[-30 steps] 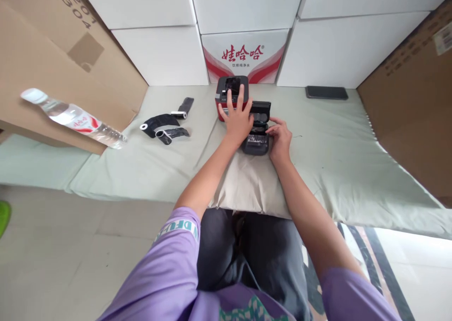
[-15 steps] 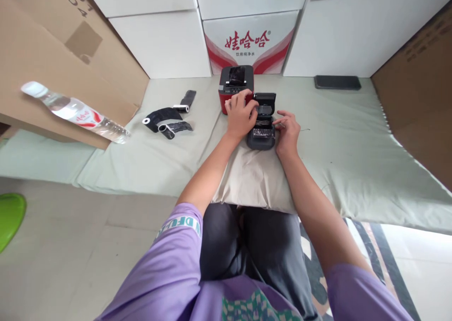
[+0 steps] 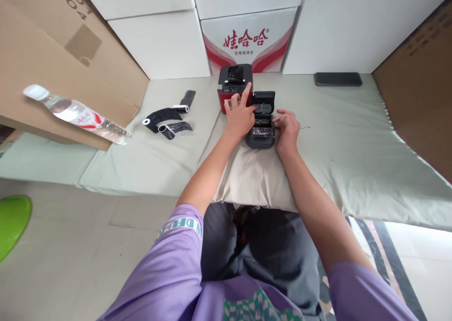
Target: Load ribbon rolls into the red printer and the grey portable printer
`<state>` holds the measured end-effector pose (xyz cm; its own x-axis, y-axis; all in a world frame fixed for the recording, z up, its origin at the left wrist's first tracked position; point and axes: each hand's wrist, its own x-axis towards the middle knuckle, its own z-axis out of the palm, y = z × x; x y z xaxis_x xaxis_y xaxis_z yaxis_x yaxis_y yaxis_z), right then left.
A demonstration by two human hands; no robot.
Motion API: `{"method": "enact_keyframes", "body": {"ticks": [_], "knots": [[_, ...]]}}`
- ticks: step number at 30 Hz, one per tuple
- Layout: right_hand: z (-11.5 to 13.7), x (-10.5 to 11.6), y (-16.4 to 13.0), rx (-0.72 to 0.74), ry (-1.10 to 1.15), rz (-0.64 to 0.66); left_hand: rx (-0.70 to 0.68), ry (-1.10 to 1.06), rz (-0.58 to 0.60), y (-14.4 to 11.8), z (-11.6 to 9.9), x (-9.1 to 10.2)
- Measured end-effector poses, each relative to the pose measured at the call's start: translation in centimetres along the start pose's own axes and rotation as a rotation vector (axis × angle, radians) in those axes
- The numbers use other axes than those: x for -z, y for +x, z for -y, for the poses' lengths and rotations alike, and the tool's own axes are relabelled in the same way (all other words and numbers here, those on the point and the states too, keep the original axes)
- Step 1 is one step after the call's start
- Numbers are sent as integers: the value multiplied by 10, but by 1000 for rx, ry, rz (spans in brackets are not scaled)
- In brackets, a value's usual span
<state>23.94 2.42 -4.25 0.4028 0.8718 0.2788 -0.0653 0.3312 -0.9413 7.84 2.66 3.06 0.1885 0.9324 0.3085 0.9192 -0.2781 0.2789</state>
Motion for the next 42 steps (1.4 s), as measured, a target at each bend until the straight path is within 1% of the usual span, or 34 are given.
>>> {"method": "enact_keyframes", "body": {"ticks": [4,8,12,15,18,23,26,30,34,38,42], "knots": [[-2,1,1,-1,-3,-1,-5,36,0,0,0,4],[-2,2,4,-13,6,-29,-63,18,5,1,-3,9],[-1,5,8,-33,3,-58,-179,5,106,5,-6,16],[-1,5,10,-30,9,-67,-212,28,155,9,-9,18],[0,4,10,-35,8,-69,-200,40,150,16,-15,10],[-5,5,11,-54,13,-59,-149,31,104,30,-22,-15],[-10,6,13,-43,-4,-40,-150,16,81,34,-24,-21],[-13,6,13,-28,-20,-34,-164,42,107,30,-25,-12],[-10,3,13,-55,2,-69,-241,60,137,25,-23,0],[-6,2,12,-62,27,-93,-286,41,164,24,-16,9],[-3,1,11,-99,61,-113,-291,65,176,19,-7,18]]}}
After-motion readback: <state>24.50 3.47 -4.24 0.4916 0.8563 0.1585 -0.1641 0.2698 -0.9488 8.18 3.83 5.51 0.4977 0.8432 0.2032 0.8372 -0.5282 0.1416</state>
